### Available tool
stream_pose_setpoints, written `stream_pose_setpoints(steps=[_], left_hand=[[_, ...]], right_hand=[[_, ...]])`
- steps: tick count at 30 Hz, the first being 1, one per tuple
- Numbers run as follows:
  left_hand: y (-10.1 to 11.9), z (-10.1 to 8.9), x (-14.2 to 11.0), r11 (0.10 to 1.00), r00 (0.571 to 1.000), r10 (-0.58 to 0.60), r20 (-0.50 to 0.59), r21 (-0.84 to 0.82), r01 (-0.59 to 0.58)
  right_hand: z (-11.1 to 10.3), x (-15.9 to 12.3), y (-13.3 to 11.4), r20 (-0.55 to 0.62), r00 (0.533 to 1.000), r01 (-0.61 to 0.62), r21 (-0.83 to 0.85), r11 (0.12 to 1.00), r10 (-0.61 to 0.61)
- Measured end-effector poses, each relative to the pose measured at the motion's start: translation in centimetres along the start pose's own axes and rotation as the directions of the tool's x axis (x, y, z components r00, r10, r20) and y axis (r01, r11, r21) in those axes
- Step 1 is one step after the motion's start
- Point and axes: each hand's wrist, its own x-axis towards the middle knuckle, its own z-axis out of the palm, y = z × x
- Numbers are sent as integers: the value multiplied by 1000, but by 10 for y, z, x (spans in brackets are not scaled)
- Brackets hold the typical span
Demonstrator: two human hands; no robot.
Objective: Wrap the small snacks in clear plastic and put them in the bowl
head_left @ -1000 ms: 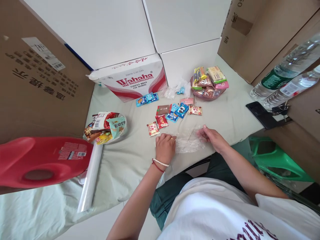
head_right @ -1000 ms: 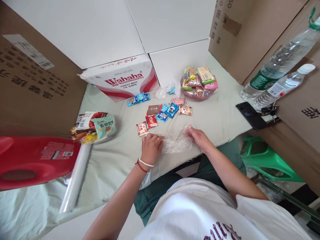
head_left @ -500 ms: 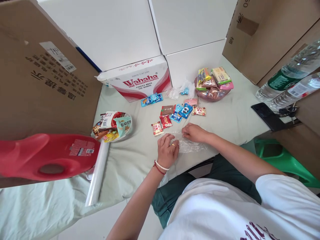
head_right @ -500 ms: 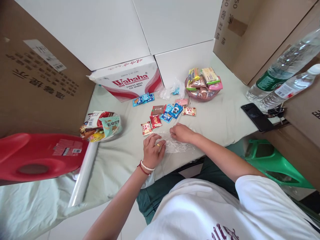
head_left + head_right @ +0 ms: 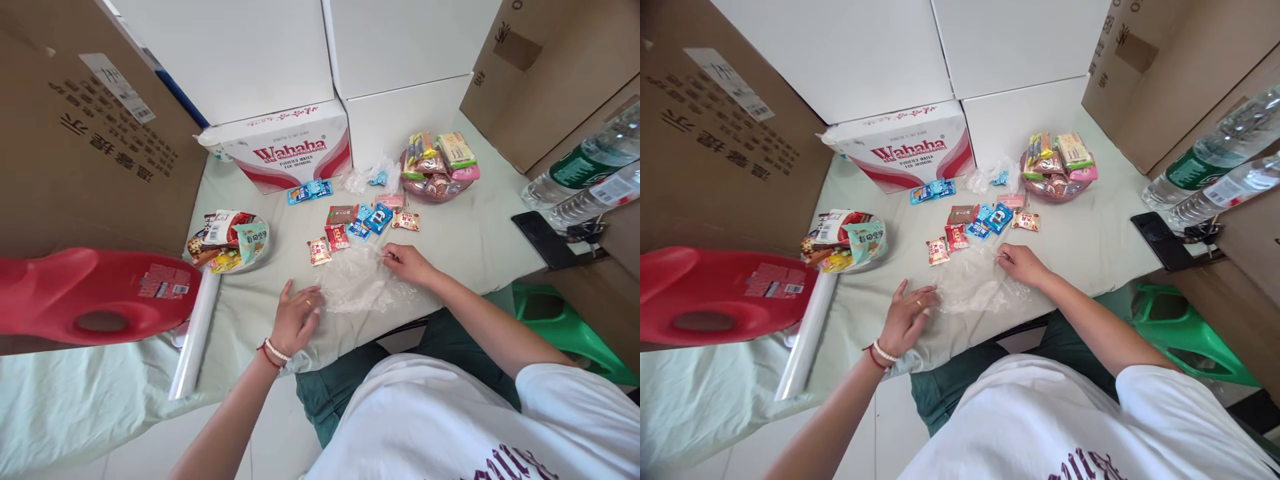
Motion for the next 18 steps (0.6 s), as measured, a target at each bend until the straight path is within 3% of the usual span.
stream_pose_setpoints(steps=[2,4,6,8,10,13,15,18], left_hand=[[3,3,7,974,967,-224,-121,-51,219],[13,8,20,937,910,-338,-242,5,349],[28,14,33,930,901,-269,-340,154,335],[44,21,44,941,922,-111,-371,259,218],[55,29,49,963,958,38,-284,267,41],[53,36,49,963,981,192,-14,197,-186],[39,35,46,958,972,195,128,187,-217],[14,24,42,958,970,81,229,251,-140]], right_hand=[[10,-3,-2,-100,995,-13,22,1000,15],[17,-5,-5,-182,983,-15,49,999,24],[23,-7,-7,-229,973,-13,73,997,30],[26,-9,-8,-255,966,-19,89,996,41],[26,-12,-8,-262,964,-25,90,996,48],[23,-16,-4,-248,967,-34,81,996,53],[20,-18,3,-247,966,-54,88,995,74],[13,-19,17,-254,961,-87,96,992,109]])
